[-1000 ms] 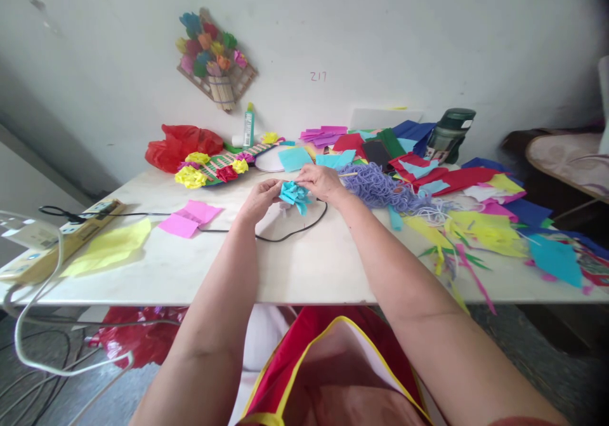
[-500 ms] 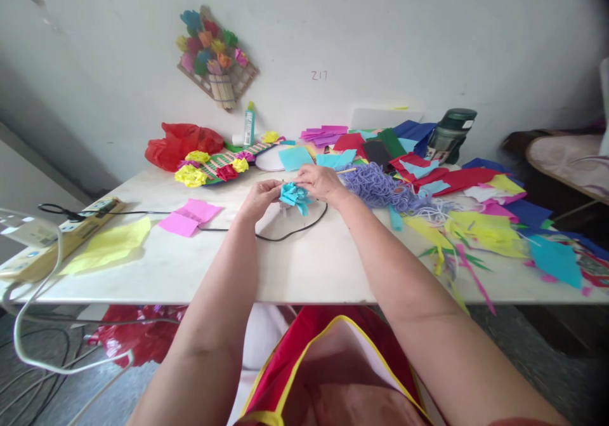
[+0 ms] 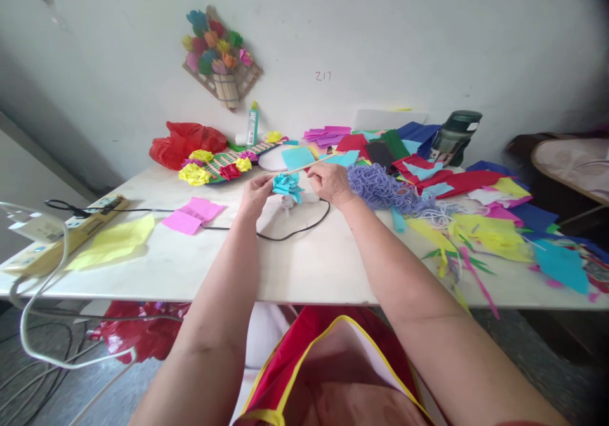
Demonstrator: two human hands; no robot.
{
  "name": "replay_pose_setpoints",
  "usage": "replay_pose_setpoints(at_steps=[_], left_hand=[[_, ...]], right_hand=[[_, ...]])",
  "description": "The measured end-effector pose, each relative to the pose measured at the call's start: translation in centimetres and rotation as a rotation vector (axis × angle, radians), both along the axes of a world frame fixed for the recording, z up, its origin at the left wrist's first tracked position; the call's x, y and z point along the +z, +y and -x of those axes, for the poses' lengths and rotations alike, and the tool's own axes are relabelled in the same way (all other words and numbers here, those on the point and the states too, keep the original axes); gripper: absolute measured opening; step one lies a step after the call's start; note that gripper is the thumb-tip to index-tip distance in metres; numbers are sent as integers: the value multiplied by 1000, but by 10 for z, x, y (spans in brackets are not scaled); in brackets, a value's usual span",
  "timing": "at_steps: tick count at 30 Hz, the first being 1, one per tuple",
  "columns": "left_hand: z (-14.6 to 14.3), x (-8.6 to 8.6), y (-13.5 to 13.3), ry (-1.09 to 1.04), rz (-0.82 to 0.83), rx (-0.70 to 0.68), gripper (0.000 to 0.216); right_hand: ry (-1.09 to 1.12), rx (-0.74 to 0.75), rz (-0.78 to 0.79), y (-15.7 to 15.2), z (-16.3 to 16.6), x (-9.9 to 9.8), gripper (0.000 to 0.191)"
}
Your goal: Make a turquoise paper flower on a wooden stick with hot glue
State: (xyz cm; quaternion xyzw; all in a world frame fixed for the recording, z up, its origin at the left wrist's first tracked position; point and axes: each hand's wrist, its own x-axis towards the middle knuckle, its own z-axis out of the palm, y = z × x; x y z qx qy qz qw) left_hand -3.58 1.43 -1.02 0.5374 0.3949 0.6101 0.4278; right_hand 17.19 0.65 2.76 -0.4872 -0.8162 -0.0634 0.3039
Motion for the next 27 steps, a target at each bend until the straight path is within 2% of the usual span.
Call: replay_pose_setpoints(at_steps=[3, 7, 9, 12, 14, 19, 24, 27], left_hand=[[2, -2, 5, -36, -32, 71, 52], [2, -4, 8, -24, -61, 120, 48], [1, -3, 7, -19, -73, 137, 45], [0, -3, 5, -17, -89, 154, 41], [0, -3, 4, -24, -95, 158, 40], [3, -6, 6, -14, -78, 186, 43], [6, -12, 12, -15, -72, 180, 45], [6, -14, 13, -14, -87, 156, 43]], right_hand=[[-133, -32, 133, 1, 1, -6, 33], [-316, 5, 275, 5, 10, -21, 49], [-357, -2, 301, 4, 17, -28, 56], [-345, -18, 299, 1, 22, -34, 54], [-347, -31, 276, -1, 20, -31, 54], [-348, -124, 293, 3, -8, -16, 33], [-231, -192, 317, 16, -41, -8, 29], [-91, -111, 362, 22, -55, -6, 31]])
